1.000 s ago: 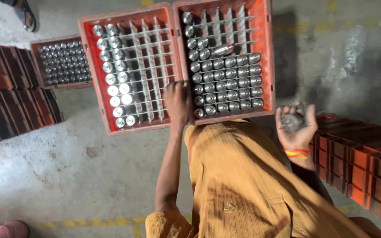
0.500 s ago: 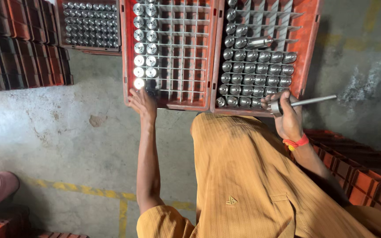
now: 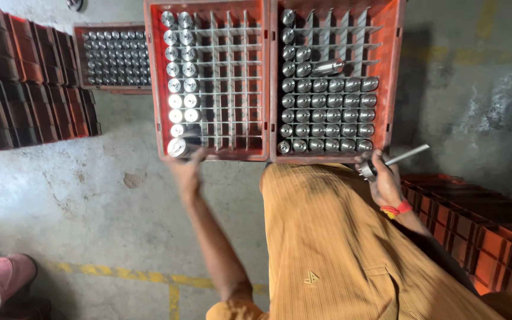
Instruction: The person picks small knurled metal caps one at a time from red divided trays and presses each onto a steel shaft held in the other hand, building a stack of parts on the shaft. The trays sit on the floor beside them, and they work through the tray compartments repeatedly.
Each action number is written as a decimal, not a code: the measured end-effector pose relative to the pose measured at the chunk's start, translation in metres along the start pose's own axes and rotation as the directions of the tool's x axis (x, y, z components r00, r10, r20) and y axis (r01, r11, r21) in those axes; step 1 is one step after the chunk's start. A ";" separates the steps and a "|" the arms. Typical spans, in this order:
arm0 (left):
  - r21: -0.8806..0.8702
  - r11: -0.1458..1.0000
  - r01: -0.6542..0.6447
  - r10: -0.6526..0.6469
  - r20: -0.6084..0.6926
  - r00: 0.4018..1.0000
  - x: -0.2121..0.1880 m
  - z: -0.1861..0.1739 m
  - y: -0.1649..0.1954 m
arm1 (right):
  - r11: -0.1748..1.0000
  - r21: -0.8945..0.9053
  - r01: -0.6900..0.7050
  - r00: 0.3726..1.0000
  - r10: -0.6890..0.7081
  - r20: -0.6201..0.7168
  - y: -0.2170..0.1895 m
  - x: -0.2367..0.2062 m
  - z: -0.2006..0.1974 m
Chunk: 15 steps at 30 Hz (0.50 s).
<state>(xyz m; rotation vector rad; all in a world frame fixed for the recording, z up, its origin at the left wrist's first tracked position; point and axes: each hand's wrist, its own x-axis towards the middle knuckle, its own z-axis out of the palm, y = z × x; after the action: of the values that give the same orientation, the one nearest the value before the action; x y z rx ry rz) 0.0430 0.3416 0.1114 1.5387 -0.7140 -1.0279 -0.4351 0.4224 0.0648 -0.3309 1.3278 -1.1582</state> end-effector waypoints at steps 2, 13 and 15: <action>-0.001 0.996 0.093 -0.093 -0.066 0.993 -0.007 0.069 -0.039 | 1.000 -0.014 0.021 0.999 -0.020 0.034 -0.003 0.007 0.006; 0.412 0.854 -0.318 -0.110 0.740 0.663 -0.181 0.287 -0.028 | 0.980 0.059 0.189 0.978 -0.194 0.080 -0.086 -0.002 0.020; 0.373 0.844 -0.385 -0.060 0.780 0.623 -0.185 0.299 -0.021 | 0.957 -0.024 0.289 0.957 -0.287 0.048 -0.088 -0.009 0.018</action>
<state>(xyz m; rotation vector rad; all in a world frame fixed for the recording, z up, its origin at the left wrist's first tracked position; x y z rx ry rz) -0.3075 0.3720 0.1269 1.3625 -1.8492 -1.4370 -0.4587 0.3824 0.1425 -0.5842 1.2878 -1.3656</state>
